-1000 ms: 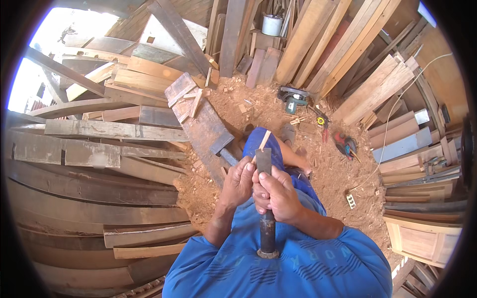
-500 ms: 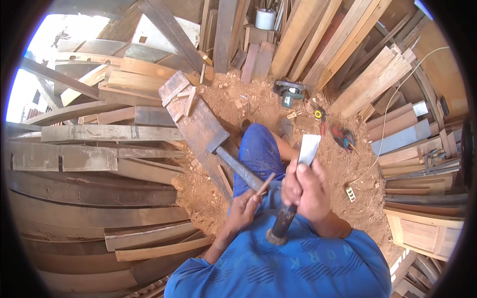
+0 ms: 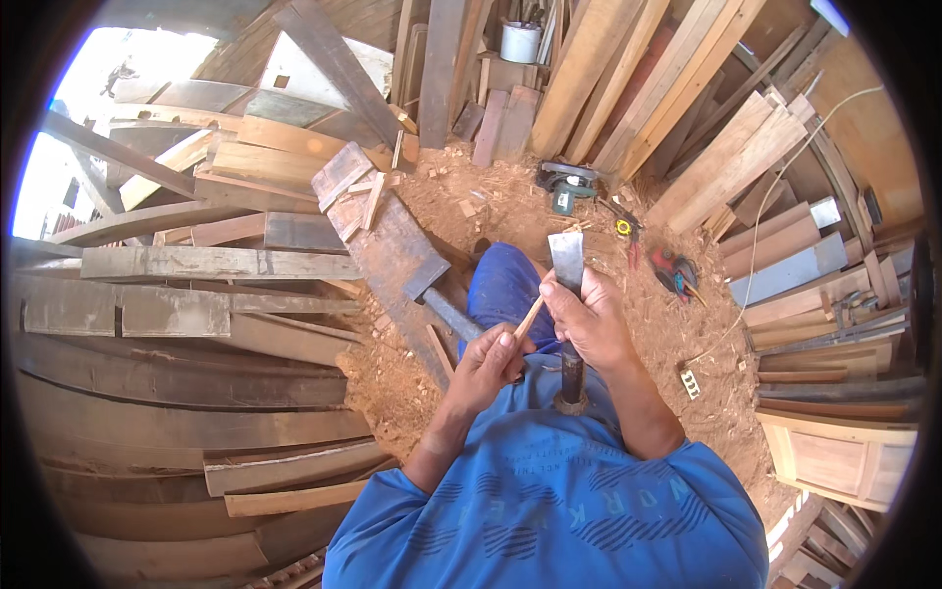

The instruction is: The person shapes a small piece of wood using a chisel and their hands, repeatedly removing thin shavings from the end and sides of the wooden stick.

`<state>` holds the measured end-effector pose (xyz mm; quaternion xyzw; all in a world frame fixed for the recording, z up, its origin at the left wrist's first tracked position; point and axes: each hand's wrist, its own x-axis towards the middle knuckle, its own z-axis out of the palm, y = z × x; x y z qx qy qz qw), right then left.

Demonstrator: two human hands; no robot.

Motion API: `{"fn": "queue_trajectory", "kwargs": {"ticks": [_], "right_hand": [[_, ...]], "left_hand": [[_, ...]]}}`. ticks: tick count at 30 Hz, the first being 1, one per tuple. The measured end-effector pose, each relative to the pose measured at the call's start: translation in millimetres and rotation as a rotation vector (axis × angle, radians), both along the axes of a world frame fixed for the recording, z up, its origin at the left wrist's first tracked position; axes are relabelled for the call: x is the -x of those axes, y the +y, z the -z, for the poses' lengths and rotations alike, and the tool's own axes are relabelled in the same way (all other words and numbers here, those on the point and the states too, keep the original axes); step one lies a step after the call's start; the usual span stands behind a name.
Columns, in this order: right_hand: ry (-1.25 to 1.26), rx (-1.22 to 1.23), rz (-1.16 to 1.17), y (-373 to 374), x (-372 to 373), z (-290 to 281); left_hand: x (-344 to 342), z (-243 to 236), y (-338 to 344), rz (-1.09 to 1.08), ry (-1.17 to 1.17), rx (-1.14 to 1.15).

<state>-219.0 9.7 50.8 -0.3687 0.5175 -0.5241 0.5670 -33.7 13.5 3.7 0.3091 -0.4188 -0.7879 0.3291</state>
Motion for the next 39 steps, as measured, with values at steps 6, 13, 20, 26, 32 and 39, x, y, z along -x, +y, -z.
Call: {"fn": "queue_trajectory", "kwargs": {"ticks": [6,13,20,26,32,39], "right_hand": [[-0.559,-0.047,0.147,-0.7,-24.0,-12.5],[-0.742,-0.277,-0.176,22.4,-60.5,-24.7],[-0.645,-0.132,-0.088,34.5,-42.1,-42.6],[-0.385,-0.056,0.032,30.3,-22.8,-35.3],[0.14,0.15,0.096,-3.9,-18.7,-12.7],[0.123,0.057,0.16,-2.8,2.3,-7.5]], "left_hand": [[5.4,7.0,-12.6,-0.177,0.019,-0.038],[8.2,-7.9,-28.2,-0.297,-0.091,0.082],[-20.7,-2.7,-11.6,-0.029,-0.314,0.525],[-31.6,23.7,32.4,-0.226,-0.278,0.014],[-7.6,0.6,-3.3,-0.3,-0.412,0.47],[-2.2,-6.5,-6.3,-0.053,-0.188,0.237]]}}
